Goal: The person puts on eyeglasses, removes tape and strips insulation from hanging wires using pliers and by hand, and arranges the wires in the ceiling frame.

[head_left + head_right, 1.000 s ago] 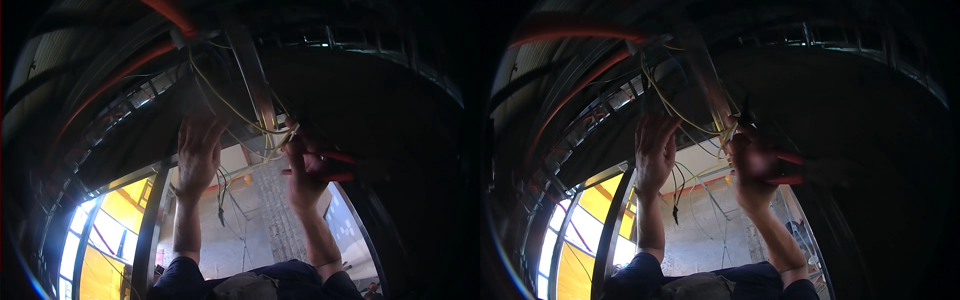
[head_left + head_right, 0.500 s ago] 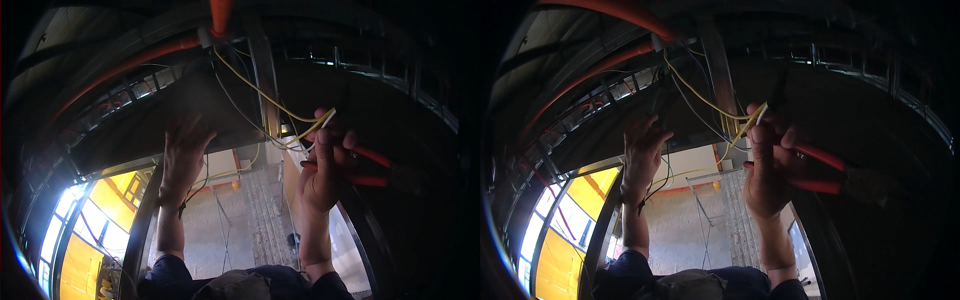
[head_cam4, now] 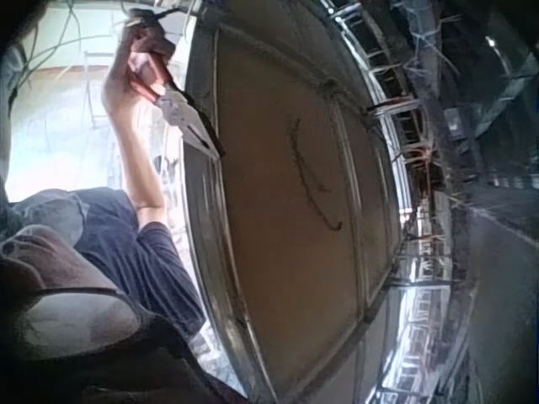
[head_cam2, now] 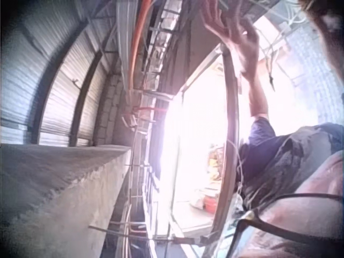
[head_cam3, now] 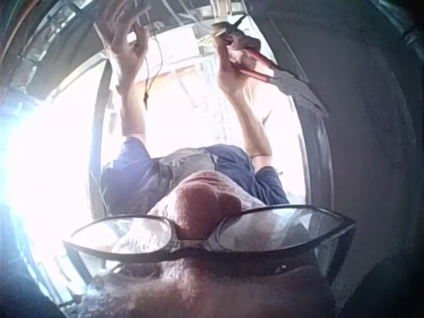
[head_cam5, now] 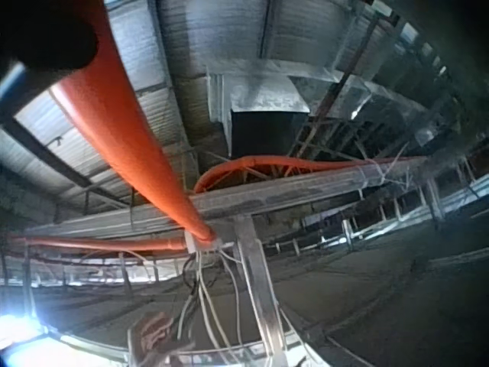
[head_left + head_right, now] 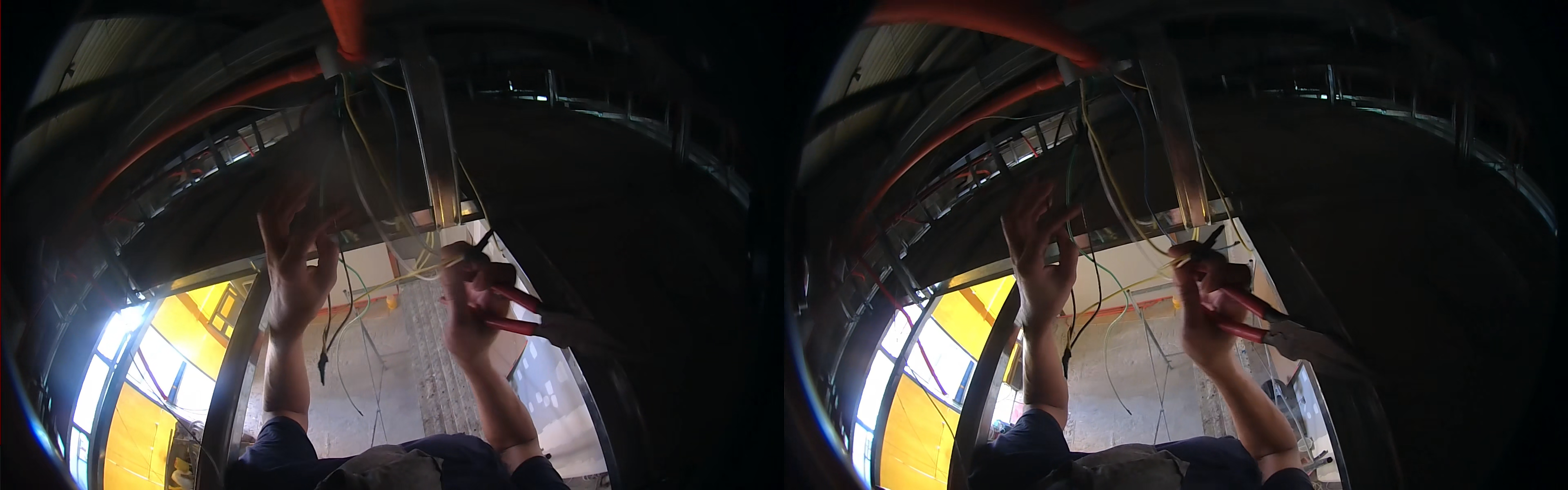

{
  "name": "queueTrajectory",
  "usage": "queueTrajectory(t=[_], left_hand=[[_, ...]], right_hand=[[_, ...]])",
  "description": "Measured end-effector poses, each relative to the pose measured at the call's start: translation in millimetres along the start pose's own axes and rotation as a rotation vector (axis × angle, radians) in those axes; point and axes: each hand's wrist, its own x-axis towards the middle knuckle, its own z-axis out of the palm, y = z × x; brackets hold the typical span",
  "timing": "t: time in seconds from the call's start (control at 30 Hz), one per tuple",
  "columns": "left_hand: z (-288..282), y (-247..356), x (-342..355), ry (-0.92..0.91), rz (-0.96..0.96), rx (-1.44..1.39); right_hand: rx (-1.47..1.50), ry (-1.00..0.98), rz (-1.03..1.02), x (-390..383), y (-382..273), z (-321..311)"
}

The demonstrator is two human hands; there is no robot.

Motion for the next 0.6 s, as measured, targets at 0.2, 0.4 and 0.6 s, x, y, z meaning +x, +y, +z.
queueTrajectory(t=[0.2, 0.4, 0.6], left_hand=[[-6.3, -4.0, -10.6, 0.033, -0.222, -0.139], [-8.8, 1.9, -6.7, 0.076, -0.542, -0.868], [-13.9, 13.0, -3.2, 0.098, -0.649, -1.082]], right_hand=[[0.120, -0.021, 0.014, -8.4, 12.3, 14.1], [0.067, -0.180, -0.075, -18.9, 22.2, 24.1], [-0.031, -0.157, -0.095, -19.7, 12.2, 26.4]])
